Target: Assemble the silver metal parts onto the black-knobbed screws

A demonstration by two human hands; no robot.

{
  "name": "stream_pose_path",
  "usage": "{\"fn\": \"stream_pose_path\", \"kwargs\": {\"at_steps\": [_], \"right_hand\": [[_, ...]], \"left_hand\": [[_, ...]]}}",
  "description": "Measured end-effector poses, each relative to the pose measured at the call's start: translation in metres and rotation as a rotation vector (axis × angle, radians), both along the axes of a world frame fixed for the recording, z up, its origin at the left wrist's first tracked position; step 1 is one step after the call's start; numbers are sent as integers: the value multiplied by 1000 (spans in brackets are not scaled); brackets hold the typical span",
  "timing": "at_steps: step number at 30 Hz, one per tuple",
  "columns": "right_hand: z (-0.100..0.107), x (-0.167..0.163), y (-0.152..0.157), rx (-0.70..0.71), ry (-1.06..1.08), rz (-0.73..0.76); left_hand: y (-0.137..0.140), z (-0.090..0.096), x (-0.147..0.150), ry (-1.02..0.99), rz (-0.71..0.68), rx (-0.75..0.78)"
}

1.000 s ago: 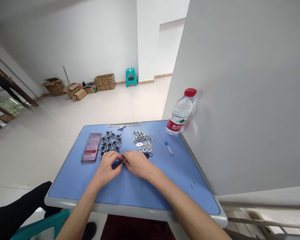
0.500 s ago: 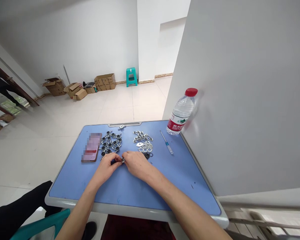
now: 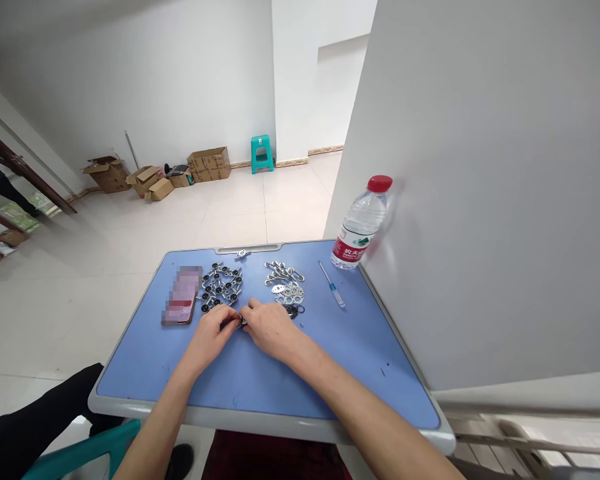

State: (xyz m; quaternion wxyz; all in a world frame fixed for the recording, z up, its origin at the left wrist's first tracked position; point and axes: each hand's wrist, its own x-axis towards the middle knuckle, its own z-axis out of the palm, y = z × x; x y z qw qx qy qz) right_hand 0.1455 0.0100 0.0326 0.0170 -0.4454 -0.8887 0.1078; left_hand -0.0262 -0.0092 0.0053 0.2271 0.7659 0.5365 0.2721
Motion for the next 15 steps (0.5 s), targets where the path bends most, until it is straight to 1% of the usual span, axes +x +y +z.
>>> {"fn": "stream_pose_path", "kwargs": {"at_steps": [3,6,12,15], "right_hand": [[-1,-1,0,-3,-7,-12],[-2,-2,0,-16,-2,-27],[-1,-2,-1,-30,10,-46],[2,-3,-1,-39,9,-54]], "left_hand": [[1,-5,-2,47,-35,56],[2,-7,-3,61,-37,67],[0,0,-2,-1,17,66],[-1,4,-2,22,28,62]]}}
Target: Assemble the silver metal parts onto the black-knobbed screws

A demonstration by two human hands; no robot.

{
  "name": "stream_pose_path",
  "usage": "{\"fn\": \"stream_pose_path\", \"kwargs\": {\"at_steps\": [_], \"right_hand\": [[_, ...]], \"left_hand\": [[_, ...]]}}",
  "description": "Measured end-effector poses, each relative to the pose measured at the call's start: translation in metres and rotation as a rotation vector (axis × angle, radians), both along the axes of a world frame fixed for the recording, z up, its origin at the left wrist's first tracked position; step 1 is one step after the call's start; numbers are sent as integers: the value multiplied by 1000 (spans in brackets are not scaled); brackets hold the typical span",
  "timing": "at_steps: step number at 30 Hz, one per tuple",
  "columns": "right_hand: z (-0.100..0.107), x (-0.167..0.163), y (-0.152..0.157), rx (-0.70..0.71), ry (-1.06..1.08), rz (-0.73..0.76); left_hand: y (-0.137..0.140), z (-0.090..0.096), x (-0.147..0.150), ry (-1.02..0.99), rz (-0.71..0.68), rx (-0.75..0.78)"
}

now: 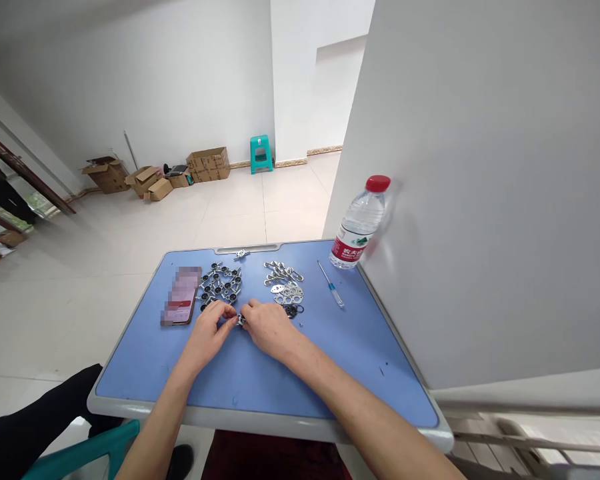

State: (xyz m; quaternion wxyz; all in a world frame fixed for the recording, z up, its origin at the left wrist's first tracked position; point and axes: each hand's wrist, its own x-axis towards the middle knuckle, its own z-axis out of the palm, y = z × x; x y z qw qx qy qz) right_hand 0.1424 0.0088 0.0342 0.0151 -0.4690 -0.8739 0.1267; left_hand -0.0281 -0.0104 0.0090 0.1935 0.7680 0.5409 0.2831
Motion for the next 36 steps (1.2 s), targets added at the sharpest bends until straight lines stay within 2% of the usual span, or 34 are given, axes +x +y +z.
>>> {"fn": "stream_pose_path", "kwargs": {"at_steps": [5,11,15,19,22,28,31,36], "right_hand": [[2,-1,-1,-2,-20,-1],[2,-4,-2,-20,-10,-15],[1,-5,-3,-43,-8,-40],[-2,-3,-2,-2,0,-35],[-5,0,-2,76,67,-10],[-17,3,-1,367,254,87],[-23,4,-1,513,339,148],[-26,3,-1,672,407,221]], "left_hand": [[1,-4,1,101,-38,18],[1,-12,1,249,-72,134],[1,-12,1,233,-77,200],[2,-7,0,21,-23,195],[1,-2,0,-171,18,94],[2,-2,1,-535,8,-218],[3,-3,0,-676,13,-310],[3,-1,-2,-787,11,-413]]}}
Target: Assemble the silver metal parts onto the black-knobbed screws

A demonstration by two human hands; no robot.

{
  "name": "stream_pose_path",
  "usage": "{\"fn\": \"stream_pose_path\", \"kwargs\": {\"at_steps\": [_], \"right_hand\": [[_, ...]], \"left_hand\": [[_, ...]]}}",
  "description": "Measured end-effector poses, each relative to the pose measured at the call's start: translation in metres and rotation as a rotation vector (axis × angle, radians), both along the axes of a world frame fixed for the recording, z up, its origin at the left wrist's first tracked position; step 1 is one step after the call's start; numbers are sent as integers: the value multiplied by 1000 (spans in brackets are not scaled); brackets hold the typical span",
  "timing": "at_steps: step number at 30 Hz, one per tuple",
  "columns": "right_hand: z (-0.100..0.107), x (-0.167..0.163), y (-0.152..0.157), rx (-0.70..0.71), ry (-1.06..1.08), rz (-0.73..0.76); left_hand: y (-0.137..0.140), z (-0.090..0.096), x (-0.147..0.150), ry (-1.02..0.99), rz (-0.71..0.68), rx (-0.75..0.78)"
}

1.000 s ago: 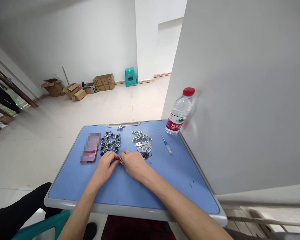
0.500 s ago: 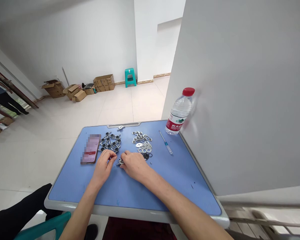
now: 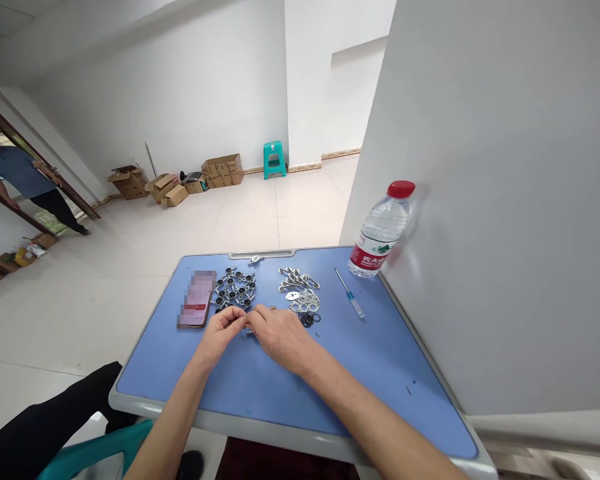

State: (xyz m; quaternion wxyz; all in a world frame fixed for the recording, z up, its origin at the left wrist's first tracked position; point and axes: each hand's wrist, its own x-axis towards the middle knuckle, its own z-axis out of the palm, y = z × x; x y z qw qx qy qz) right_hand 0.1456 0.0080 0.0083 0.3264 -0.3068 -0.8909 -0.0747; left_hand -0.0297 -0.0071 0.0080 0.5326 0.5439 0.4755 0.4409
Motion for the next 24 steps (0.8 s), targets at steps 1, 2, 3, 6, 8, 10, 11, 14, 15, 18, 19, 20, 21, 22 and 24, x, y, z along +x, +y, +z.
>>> {"fn": "stream_pose_path", "kwargs": {"at_steps": [1,2,3,6,8,10,11,14,15,18,19,20,21,22,24], "right_hand": [[0,0,0,20,9,0],[-1,0,0,34,16,-2],[-1,-1,0,43,21,-2],[-4,0,0,39,22,-7],[-6,-1,1,18,13,-15],[-6,-1,1,-5,-4,-15],[-4,0,1,-23,-19,-13],[7,6,6,-155,-113,-52],[12,10,8,-230,-162,-91],[29,25,18,-482,-317,-219],[33,31,21,-553,-352,-247],[36,36,24,-607,-379,-264],[38,40,26,-649,-394,-276],[40,42,27,-679,-401,-280],[40,45,27,-709,-399,-266]], "left_hand": [[0,1,0,-10,2,-8],[0,1,0,-16,7,-12],[0,2,0,-18,14,-12],[0,2,0,-6,33,5],[0,1,0,18,40,32],[1,-1,-1,56,42,66],[1,-1,-1,76,40,81],[1,0,-2,158,54,133],[1,0,-1,201,70,156],[-2,2,1,386,93,236],[-3,3,2,455,74,263],[-5,3,4,524,45,293],[-6,3,5,593,14,327],[-7,2,7,661,-13,362],[-9,1,9,783,-41,430]]}}
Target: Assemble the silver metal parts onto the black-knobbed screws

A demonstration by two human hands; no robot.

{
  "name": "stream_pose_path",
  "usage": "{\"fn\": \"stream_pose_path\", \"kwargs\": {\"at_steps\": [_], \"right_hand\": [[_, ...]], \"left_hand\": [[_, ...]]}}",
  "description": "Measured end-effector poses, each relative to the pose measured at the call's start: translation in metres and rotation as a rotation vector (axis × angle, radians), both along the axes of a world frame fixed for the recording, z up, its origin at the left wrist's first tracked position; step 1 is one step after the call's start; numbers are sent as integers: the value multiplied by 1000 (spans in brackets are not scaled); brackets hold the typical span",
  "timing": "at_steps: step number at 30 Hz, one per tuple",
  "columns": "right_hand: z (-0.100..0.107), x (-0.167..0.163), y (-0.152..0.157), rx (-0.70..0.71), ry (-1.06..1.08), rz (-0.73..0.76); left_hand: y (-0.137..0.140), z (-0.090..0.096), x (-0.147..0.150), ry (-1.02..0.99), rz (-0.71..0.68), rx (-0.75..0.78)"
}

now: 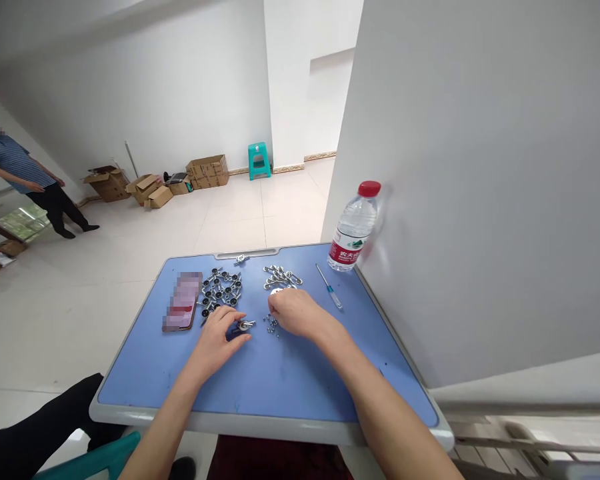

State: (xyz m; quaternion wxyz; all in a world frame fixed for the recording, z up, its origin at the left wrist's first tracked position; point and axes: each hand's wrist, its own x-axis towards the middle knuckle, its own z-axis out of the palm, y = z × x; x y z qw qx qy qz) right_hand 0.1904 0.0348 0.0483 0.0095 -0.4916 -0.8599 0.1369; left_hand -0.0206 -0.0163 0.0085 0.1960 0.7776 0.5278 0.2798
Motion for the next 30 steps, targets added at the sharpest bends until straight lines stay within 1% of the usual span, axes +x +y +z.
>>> {"fn": "stream_pose_path", "kwargs": {"at_steps": [3,8,13,17,20,26,30], "right_hand": [[-1,-3,-2,-20,1,27],[-1,-5,-3,-42,-55,4],[2,-4,-4,4,115,-3],[-1,-18,-11,-32,222,48],[-5,-29,-17,-60,254,81],[-7,-34,-17,-155,345,2],[-9,-32,-15,-157,392,-41]], "left_hand": [[0,-3,1,103,-20,68],[1,-3,1,140,-39,104],[1,-1,0,70,-43,104],[1,-1,0,24,-87,102],[1,-4,0,28,-114,144],[1,-7,2,89,-136,214],[0,-5,4,111,-130,219]]}}
